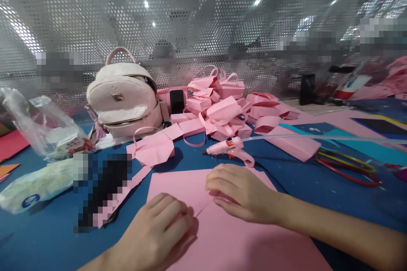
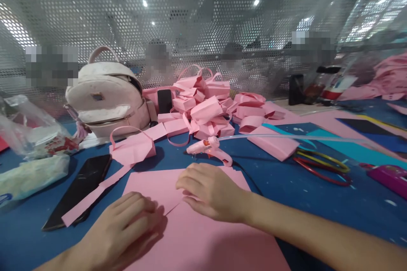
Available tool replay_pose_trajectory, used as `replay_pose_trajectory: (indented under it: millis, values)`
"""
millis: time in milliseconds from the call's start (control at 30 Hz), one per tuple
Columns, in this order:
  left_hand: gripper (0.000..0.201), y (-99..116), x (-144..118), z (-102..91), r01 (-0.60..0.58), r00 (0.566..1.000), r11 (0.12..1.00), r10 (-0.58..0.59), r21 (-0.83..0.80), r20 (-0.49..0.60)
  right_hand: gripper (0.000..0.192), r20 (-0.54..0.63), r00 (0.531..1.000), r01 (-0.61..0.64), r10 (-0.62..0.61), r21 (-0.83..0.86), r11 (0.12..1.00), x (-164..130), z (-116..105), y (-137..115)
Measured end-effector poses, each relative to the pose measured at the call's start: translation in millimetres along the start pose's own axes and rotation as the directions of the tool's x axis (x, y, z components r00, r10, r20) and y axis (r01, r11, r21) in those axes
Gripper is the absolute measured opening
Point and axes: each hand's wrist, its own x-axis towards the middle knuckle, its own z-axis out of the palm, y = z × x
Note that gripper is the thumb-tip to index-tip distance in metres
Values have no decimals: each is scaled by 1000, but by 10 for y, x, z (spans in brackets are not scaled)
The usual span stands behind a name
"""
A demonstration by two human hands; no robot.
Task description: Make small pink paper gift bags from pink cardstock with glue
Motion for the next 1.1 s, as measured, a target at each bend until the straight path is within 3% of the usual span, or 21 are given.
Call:
replay_pose_trajectory:
  millis: [167, 533, 800, 933, 1100]
  values:
    - [16, 18, 41, -32, -79, 989, 997, 82, -25, 125, 11, 82, 992, -107, 97, 127, 986, -13, -30, 37]
    - [41, -50, 29, -59, -48, 931, 998, 33, 33, 363, 12, 83, 986, -155, 143, 157, 975, -47, -7, 96]
    - [44, -163, -147, 176, -57, 969, 996, 38, 71, 243, 13, -49, 982, -179, 183, 78, 981, -82, -20, 112]
    - [45, -198, -159, 211, -63, 972, 990, 33, 124, 232, 14, -22, 983, -182, 182, -16, 983, -88, 19, 93]
    - [58, -251, -198, 241, -48, 961, 993, 16, 107, 276, 20, 64, 975, -215, 212, 48, 975, -111, 65, 57]
